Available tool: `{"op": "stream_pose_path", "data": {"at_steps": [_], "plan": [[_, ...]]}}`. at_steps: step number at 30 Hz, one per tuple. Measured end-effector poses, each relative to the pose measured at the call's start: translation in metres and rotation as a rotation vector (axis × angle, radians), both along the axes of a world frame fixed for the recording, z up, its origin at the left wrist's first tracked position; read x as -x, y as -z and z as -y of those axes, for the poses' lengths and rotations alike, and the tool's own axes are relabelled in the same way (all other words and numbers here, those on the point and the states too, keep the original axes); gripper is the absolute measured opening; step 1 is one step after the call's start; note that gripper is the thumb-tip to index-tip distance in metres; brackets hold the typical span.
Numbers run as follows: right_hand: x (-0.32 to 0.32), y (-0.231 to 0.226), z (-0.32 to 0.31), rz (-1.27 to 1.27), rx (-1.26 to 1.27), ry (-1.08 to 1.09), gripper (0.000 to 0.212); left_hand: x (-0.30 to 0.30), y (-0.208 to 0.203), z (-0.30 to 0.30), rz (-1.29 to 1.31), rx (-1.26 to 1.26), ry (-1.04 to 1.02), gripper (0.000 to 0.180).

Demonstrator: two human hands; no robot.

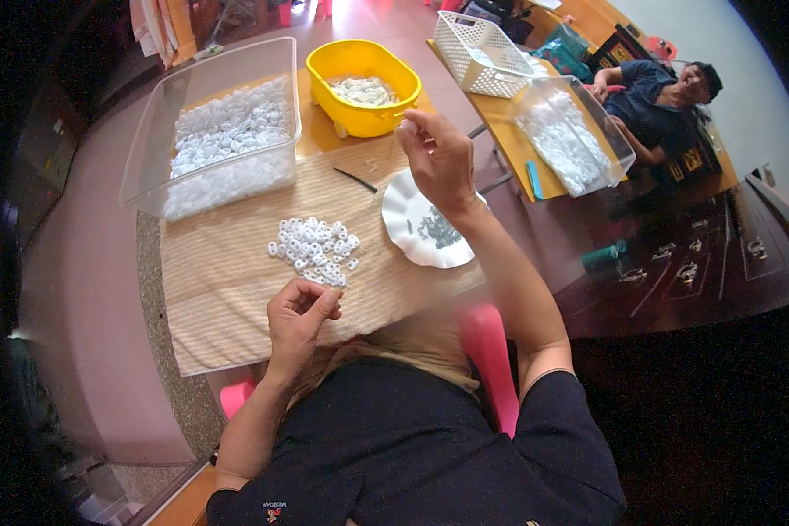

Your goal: Assembling small plastic components by inserting metal pins/rivets manually.

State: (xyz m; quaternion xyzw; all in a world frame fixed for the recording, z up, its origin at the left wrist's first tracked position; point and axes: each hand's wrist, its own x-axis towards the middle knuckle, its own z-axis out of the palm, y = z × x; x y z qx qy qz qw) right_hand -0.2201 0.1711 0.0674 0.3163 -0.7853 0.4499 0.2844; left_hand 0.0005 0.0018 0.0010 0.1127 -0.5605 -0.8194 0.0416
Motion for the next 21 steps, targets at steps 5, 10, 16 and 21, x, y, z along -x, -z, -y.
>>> {"op": "stream_pose_path", "data": {"at_steps": [5, 10, 16, 21], "plan": [[0.002, -0.012, 0.006, -0.053, -0.023, 0.013, 0.02, 0.0, 0.002, 0.002, -0.01, 0.025, 0.001, 0.011], [0.005, -0.013, 0.008, -0.049, 0.022, 0.046, 0.019, 0.0, 0.001, 0.001, -0.001, 0.02, 0.005, 0.011], [0.006, -0.01, 0.007, -0.051, 0.065, 0.037, 0.017, 0.0, 0.002, 0.002, -0.004, 0.032, 0.001, 0.012], [0.009, -0.01, 0.007, -0.082, 0.06, -0.003, 0.016, 0.0, 0.003, 0.001, 0.001, 0.014, 0.003, 0.012]]}}
